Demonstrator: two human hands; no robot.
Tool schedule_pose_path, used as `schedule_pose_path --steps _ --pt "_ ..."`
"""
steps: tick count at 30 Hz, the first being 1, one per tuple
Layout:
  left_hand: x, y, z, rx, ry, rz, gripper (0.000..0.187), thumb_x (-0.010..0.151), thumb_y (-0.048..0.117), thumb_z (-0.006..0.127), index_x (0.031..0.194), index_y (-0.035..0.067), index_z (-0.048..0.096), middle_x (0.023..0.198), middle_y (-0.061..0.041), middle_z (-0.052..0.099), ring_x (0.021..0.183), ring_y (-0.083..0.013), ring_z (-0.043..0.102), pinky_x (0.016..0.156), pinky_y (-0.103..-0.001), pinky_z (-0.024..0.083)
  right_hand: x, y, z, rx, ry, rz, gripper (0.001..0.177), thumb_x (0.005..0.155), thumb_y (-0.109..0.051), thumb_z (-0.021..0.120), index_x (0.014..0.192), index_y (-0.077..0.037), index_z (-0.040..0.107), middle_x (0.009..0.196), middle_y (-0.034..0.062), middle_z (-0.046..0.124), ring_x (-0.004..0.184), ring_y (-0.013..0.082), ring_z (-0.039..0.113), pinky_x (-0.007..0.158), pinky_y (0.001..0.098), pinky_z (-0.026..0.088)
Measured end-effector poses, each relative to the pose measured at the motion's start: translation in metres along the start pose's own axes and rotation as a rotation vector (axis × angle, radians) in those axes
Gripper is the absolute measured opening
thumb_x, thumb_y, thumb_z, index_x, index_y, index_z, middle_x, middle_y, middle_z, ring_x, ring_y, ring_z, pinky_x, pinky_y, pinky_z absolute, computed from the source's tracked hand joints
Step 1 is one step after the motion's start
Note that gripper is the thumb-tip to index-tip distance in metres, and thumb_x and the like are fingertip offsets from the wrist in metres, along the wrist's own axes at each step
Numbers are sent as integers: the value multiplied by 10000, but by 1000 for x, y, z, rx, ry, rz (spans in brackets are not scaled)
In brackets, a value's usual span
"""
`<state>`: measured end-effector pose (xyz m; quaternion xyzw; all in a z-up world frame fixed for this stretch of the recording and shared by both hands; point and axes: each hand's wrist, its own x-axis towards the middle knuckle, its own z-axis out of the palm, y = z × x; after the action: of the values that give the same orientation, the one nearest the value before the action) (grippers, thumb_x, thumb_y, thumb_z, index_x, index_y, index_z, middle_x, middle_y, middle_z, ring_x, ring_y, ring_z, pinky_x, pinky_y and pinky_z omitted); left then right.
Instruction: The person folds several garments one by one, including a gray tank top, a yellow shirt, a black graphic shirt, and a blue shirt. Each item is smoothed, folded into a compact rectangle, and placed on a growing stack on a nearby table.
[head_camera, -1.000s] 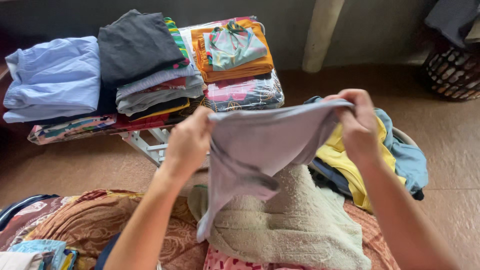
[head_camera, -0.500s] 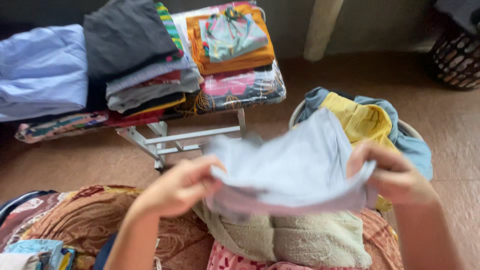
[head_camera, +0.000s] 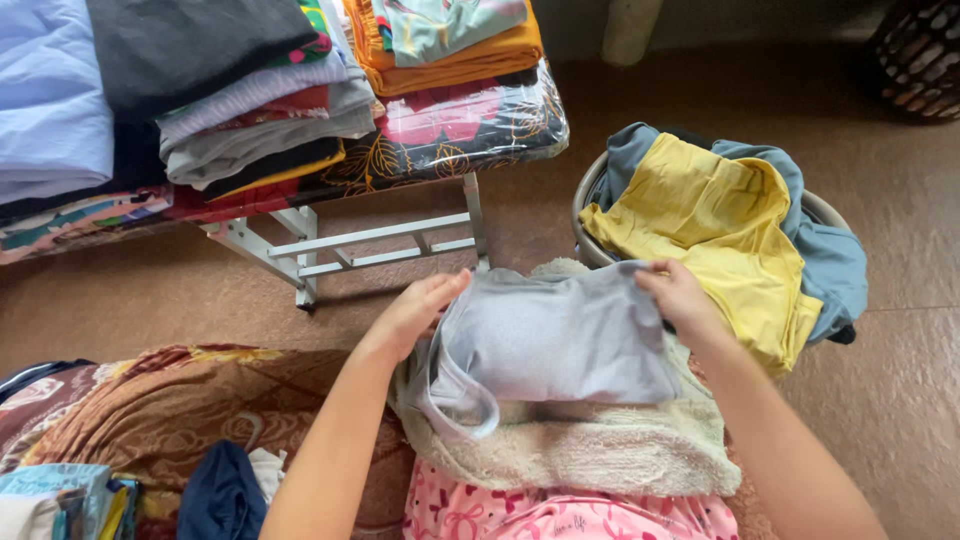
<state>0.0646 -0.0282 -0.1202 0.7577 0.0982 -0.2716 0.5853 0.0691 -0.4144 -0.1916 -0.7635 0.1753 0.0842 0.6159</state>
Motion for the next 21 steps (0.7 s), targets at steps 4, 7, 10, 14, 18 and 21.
schedule_pose_path --steps 4,7,10,14,18,21 --pt "-24 -5 -3 315 135 -37 878 703 541 784 1438 147 512 1284 -109 636 1188 -249 621 985 -462 499 -30 -4 17 -549 275 -605 547 851 -189 745 1320 -1 538 1220 220 623 1133 354 604 999 434 477" --pt "-47 -23 1 468 138 -73 908 628 354 788 1452 151 469 1268 -169 681 1130 -289 691 966 -399 531 -58 -16 38 -482 109 -842 567 871 -149 726 1382 -24 516 1341 212 590 1271 367 546 1103 430 405" --pt "-52 -35 -7 532 60 76 776 628 205 748 1363 95 527 1198 -211 711 1086 -303 708 931 -370 542 -88 -24 85 -495 -195 -887 532 962 -259 630 1456 -107 504 1503 177 519 1429 354 445 1197 463 311" --pt "-52 -52 -44 686 -101 182 524 659 135 698 1176 52 685 1118 -200 749 1042 -303 732 882 -400 577 -93 -30 125 -849 -450 -961 659 1011 -473 506 1579 -160 390 1666 214 250 1520 408 211 1199 542 134" --pt "-55 -59 -75 960 109 -61 411 727 120 629 1105 129 792 1090 -174 770 1050 -333 713 920 -450 554 -84 -24 127 -851 -422 -900 718 980 -531 482 1579 -157 353 1660 180 249 1521 392 204 1206 530 130" --pt "-62 -49 -85 918 257 -91 469 776 244 682 1236 162 729 1279 -129 707 1199 -310 650 1024 -443 499 -72 -18 122 -768 -355 -872 650 996 -470 494 1542 -127 413 1623 196 335 1510 385 266 1207 545 136"
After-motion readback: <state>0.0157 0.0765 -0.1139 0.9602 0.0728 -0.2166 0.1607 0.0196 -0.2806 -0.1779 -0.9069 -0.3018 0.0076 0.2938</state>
